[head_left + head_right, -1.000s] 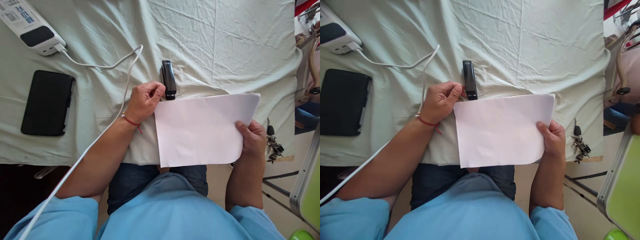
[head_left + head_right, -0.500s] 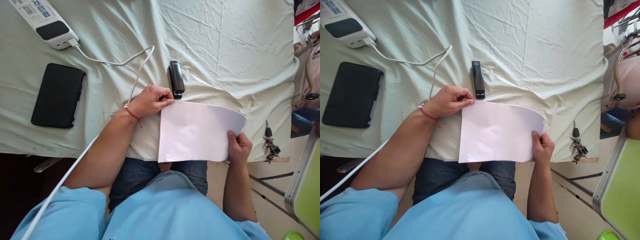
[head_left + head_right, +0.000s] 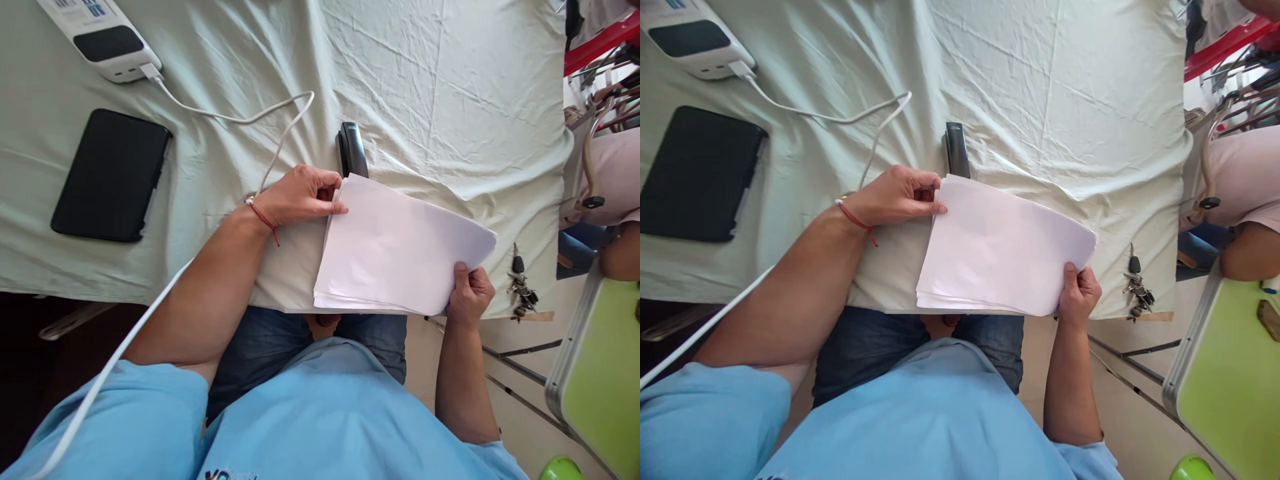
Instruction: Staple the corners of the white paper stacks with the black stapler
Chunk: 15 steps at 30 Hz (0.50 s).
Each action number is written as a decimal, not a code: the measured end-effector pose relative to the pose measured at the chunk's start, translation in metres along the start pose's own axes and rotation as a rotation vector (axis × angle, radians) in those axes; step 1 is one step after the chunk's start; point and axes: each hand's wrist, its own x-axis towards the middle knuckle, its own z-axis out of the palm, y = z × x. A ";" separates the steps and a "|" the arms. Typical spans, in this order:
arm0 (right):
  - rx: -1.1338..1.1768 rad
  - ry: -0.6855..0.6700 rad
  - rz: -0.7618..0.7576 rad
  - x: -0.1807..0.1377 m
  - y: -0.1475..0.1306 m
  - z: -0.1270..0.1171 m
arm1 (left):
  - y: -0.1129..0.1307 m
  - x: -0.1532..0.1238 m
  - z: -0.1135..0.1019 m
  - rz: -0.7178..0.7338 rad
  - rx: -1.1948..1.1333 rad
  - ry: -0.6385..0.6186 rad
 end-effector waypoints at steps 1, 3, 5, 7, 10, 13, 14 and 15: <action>0.007 0.005 -0.001 0.000 -0.001 0.001 | -0.001 0.000 0.000 0.001 -0.004 -0.001; 0.012 0.009 -0.004 0.000 -0.003 0.003 | -0.001 0.000 0.000 -0.019 -0.008 0.016; 0.003 0.002 -0.006 0.000 -0.006 0.004 | -0.001 0.000 0.001 -0.056 -0.008 0.034; -0.011 -0.007 -0.010 0.000 -0.008 0.004 | -0.001 -0.001 0.002 -0.075 -0.014 0.047; -0.006 -0.009 -0.015 0.001 -0.007 0.004 | -0.002 0.000 0.001 -0.060 -0.052 0.042; 0.030 -0.008 -0.004 0.002 -0.003 0.003 | -0.006 0.001 0.001 -0.044 -0.072 0.030; 0.041 -0.009 0.000 0.002 -0.002 0.003 | -0.007 0.001 0.001 -0.047 -0.069 0.037; 0.048 -0.012 0.003 0.002 0.000 0.003 | -0.008 0.001 0.001 -0.051 -0.065 0.047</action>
